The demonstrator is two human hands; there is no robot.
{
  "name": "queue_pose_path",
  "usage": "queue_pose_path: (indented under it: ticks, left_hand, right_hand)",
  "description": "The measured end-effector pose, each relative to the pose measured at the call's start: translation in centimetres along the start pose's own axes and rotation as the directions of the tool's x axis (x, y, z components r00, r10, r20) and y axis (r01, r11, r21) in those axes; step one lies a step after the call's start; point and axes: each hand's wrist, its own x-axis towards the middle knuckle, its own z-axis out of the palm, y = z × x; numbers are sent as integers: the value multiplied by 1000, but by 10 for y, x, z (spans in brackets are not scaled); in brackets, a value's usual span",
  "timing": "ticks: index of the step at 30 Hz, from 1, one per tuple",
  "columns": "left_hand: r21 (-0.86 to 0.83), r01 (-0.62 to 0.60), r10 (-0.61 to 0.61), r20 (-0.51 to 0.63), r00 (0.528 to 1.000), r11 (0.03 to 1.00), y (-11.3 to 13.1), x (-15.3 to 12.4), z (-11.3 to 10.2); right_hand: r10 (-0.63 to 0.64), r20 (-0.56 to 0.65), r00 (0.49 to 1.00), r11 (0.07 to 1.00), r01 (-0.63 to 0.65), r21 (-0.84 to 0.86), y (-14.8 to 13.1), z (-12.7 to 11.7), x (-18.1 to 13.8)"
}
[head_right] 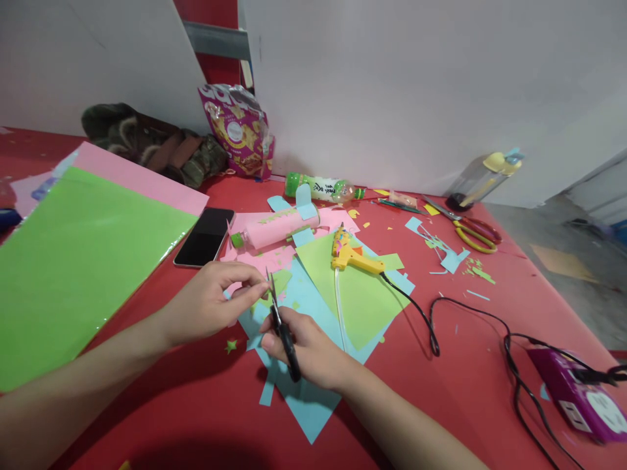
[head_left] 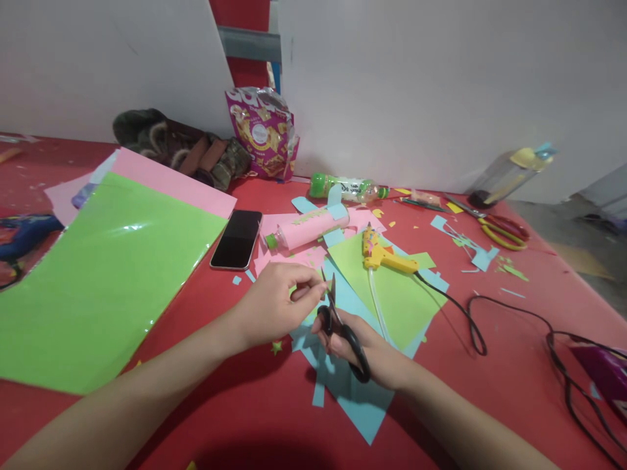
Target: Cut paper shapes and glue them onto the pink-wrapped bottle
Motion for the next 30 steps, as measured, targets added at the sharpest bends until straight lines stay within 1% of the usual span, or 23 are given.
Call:
queue_pose_path:
  ticks: [7, 13, 20, 30]
  left_hand:
    - [-5, 0, 0, -5, 1000, 1000, 0, 0, 0]
    - [-3, 25, -25, -16, 1000, 1000, 1, 0, 0]
    - [-19, 48, -48, -3, 999, 999, 0, 0, 0]
    - [-30, 45, -44, 26, 999, 999, -1, 1, -4]
  right_hand:
    - [-3, -1, 1000, 1000, 3, 0, -1, 0, 0]
    - [-25, -12, 1000, 1000, 25, -8, 0, 1, 0]
    - [-16, -31, 999, 1000, 15, -24, -2, 1, 0]
    - [-13, -40, 999, 1000, 12, -25, 0, 2, 1]
